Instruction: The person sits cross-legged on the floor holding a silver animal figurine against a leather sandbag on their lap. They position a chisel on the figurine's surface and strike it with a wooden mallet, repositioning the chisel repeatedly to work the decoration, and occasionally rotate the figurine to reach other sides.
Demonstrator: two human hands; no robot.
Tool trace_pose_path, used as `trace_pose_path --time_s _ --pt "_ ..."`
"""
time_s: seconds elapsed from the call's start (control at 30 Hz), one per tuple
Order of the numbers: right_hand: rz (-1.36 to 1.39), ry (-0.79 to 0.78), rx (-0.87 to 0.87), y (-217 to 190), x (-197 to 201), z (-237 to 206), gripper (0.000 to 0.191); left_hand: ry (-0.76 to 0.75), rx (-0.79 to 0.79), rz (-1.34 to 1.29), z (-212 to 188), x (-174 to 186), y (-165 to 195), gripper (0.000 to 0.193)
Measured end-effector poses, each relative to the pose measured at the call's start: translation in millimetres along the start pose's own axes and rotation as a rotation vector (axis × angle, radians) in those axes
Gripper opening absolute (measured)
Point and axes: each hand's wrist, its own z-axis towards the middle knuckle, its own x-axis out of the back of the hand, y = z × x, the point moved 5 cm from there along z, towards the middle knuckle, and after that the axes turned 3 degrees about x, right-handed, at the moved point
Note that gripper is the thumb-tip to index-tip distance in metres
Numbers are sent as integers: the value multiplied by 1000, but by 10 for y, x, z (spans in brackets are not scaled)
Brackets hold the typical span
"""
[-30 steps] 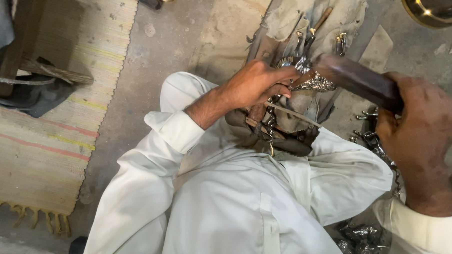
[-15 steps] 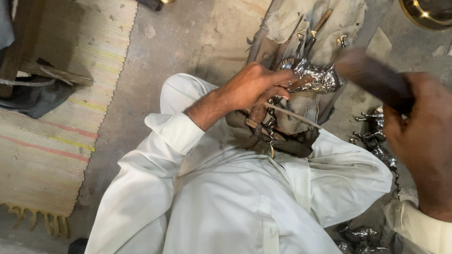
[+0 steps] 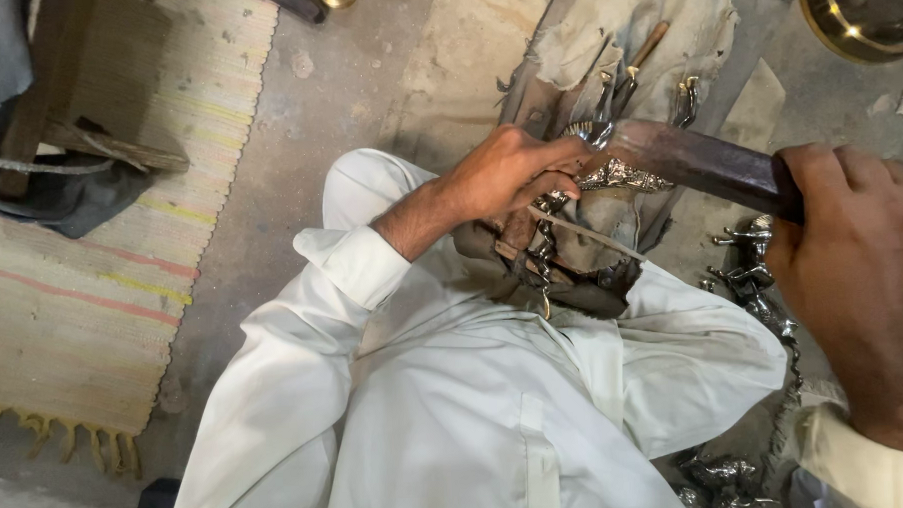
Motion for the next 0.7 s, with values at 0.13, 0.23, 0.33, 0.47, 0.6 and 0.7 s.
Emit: trace_pose_path --time_s 0.13,0.23,0.33,0.47,0.6,0.7 --pt "80 6 -67 10 51 -29 25 -12 -13 14 -11 -11 -36 44" --pt "-44 -12 -16 -14 15 -18 25 -43 5 7 -33 -12 -63 45" --pt "88 67 7 -8 11 33 26 19 -103 -14 -47 20 2 47" --pt "-20 12 31 -38 30 69 30 7 -32 -33 -61 36 -7 53" --pt "153 31 -43 -66 135 104 26 -16 -15 -120 -62 45 -12 57" --pt "-28 0 19 -174 149 189 35 -28 -17 -157 -65 60 -23 60"
